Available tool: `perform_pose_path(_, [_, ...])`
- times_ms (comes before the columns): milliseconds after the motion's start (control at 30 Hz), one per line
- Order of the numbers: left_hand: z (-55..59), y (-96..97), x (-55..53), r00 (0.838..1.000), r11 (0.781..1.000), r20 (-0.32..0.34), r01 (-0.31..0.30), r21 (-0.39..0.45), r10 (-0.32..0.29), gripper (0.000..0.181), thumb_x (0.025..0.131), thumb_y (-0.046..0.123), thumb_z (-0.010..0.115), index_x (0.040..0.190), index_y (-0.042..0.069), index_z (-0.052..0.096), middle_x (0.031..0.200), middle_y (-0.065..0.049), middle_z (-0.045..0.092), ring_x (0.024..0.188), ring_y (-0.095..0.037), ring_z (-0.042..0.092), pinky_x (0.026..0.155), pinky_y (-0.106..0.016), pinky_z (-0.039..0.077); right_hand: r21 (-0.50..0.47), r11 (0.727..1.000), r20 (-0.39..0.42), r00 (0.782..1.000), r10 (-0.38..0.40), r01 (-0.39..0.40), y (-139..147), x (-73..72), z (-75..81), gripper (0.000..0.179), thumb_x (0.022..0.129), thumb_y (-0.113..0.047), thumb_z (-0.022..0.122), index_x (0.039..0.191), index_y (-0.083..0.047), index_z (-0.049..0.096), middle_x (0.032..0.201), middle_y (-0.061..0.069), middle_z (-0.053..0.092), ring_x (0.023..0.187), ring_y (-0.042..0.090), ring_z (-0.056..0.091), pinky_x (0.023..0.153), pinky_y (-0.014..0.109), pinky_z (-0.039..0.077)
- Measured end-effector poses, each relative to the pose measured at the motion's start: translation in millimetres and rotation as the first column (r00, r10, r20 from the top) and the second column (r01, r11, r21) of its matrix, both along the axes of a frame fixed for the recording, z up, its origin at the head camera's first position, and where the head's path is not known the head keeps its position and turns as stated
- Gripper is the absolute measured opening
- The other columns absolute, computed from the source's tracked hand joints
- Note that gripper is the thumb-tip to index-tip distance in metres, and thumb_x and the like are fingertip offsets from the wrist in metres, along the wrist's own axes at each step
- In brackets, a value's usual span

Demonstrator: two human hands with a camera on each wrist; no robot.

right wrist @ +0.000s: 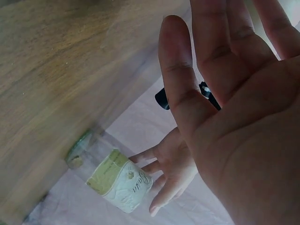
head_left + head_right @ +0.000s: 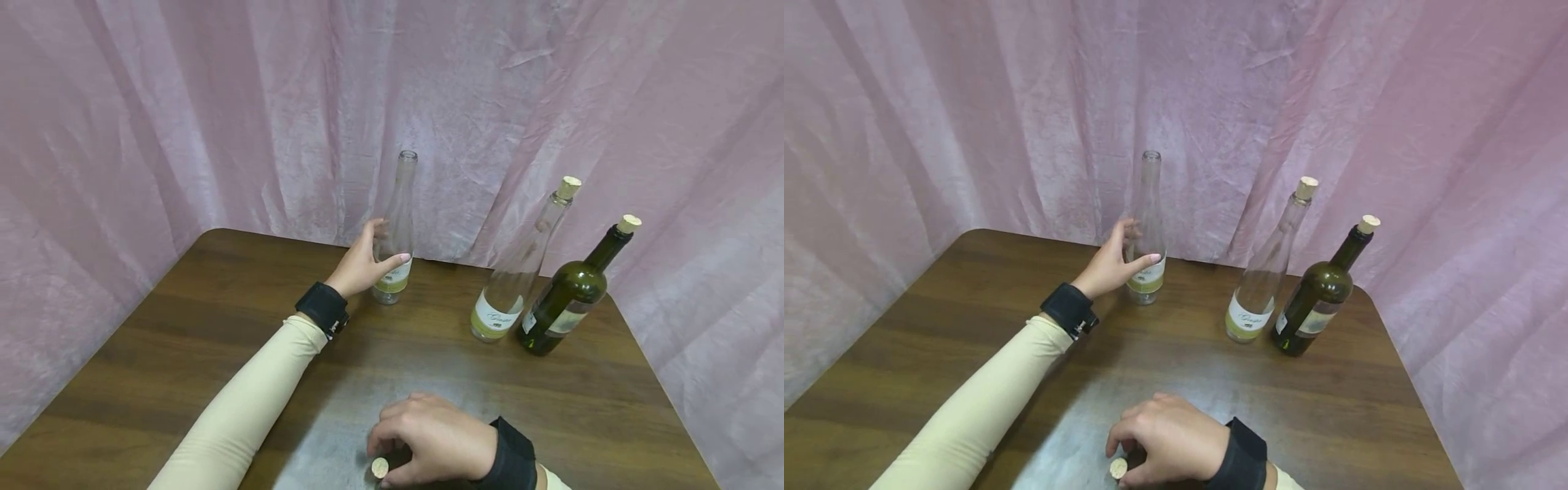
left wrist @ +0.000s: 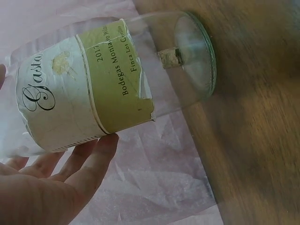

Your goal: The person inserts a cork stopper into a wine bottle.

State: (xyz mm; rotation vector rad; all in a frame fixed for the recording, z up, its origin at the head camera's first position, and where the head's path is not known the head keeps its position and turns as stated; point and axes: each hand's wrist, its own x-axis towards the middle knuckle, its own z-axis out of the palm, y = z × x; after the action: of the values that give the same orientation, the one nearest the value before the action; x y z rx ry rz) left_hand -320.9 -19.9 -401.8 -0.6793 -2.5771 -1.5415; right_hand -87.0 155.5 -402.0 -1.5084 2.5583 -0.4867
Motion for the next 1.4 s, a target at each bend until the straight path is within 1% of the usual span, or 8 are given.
perform_pose_path(133, [-1.9,-1.3,3.8,1.0,1.0,0.003,0.005,-0.003,-0.005,0.093,0.093,0.052,0.074,0.163,0.012,0.029,0.155,-0.014,0.049,0.142,-0.033,0.05,0.112,-0.049,0.042,0.008,1.0,0.037,0.999,0.015,-0.016,-0.1,-1.0,-1.3,0.019,0.087,-0.045,0.081,0.103,-0.036,0.075,0.089,-0.027,0.054,0.082,-0.014,0.047,0.079,0.015,0.036])
perform_pose_path(267, [-2.7,-2.0,8.9,1.0,1.0,0.004,0.008,-0.006,-0.008,0.091,0.093,0.051,0.075,0.161,0.012,0.03,0.151,-0.014,0.05,0.137,-0.033,0.052,0.105,-0.047,0.046,0.014,0.999,0.029,0.999,0.034,-0.035,-0.7,-1.8,-3.0,0.016,0.088,-0.042,0.081,0.1,-0.034,0.074,0.086,-0.026,0.052,0.081,-0.013,0.046,0.078,0.014,0.035])
perform_pose_path(400, [-3.9,-2.4,13.7,1.0,1.0,0.001,0.016,0.002,-0.016,0.09,0.092,0.051,0.076,0.16,0.013,0.032,0.149,-0.013,0.051,0.134,-0.032,0.053,0.105,-0.047,0.046,0.006,0.999,0.023,0.999,0.045,-0.045,-0.1,-3.5,-4.4,0.016,0.088,-0.04,0.081,0.099,-0.032,0.074,0.086,-0.025,0.053,0.08,-0.013,0.046,0.078,0.013,0.035])
perform_pose_path(700, [-4.4,-5.7,22.3,0.999,0.999,-0.015,0.036,-0.011,-0.036,0.089,0.09,0.051,0.078,0.158,0.016,0.034,0.144,-0.009,0.054,0.128,-0.027,0.056,0.106,-0.044,0.045,-0.066,0.998,0.048,0.999,0.001,0.002,3.0,-7.7,-4.6,0.016,0.089,-0.035,0.08,0.104,-0.03,0.076,0.095,-0.028,0.06,0.088,-0.009,0.055,0.084,0.012,0.038])
perform_pose_path(867, [-3.2,-9.2,25.5,0.999,0.999,-0.023,0.047,-0.005,-0.047,0.088,0.09,0.051,0.078,0.159,0.016,0.035,0.154,-0.011,0.051,0.134,-0.029,0.054,0.11,-0.046,0.043,-0.069,0.997,0.056,0.997,-0.043,0.047,3.7,-10.3,-3.5,0.014,0.09,-0.034,0.079,0.103,-0.031,0.078,0.095,-0.033,0.063,0.093,-0.009,0.056,0.084,0.014,0.039])
perform_pose_path(1067, [-1.9,-13.9,30.6,0.998,0.999,-0.03,0.053,0.003,-0.052,0.09,0.09,0.051,0.079,0.159,0.015,0.035,0.157,-0.007,0.048,0.136,-0.028,0.054,0.111,-0.046,0.042,-0.068,0.995,0.026,0.997,-0.067,0.069,4.4,-11.6,0.2,0.016,0.089,-0.035,0.08,0.104,-0.031,0.079,0.093,-0.031,0.063,0.089,-0.009,0.056,0.083,0.015,0.039])
perform_pose_path(1200, [-0.7,-17.1,34.0,0.999,0.999,-0.018,0.051,-0.002,-0.051,0.09,0.089,0.052,0.078,0.16,0.016,0.034,0.155,-0.005,0.05,0.136,-0.025,0.054,0.11,-0.045,0.043,-0.104,0.991,0.007,0.997,-0.08,0.08,6.0,-14.3,4.7,0.015,0.091,-0.035,0.079,0.105,-0.029,0.079,0.091,-0.029,0.062,0.084,-0.006,0.056,0.081,0.017,0.04])
perform_pose_path(1400, [1.7,-21.0,38.7,0.997,0.997,-0.004,0.074,0.011,-0.074,0.09,0.089,0.052,0.079,0.161,0.019,0.034,0.152,-0.01,0.053,0.137,-0.031,0.054,0.105,-0.05,0.047,-0.182,0.979,-0.073,0.991,-0.108,0.094,12.2,-20.6,13.8,0.011,0.093,-0.033,0.077,0.103,-0.028,0.078,0.092,-0.028,0.062,0.084,-0.007,0.054,0.079,0.019,0.041])
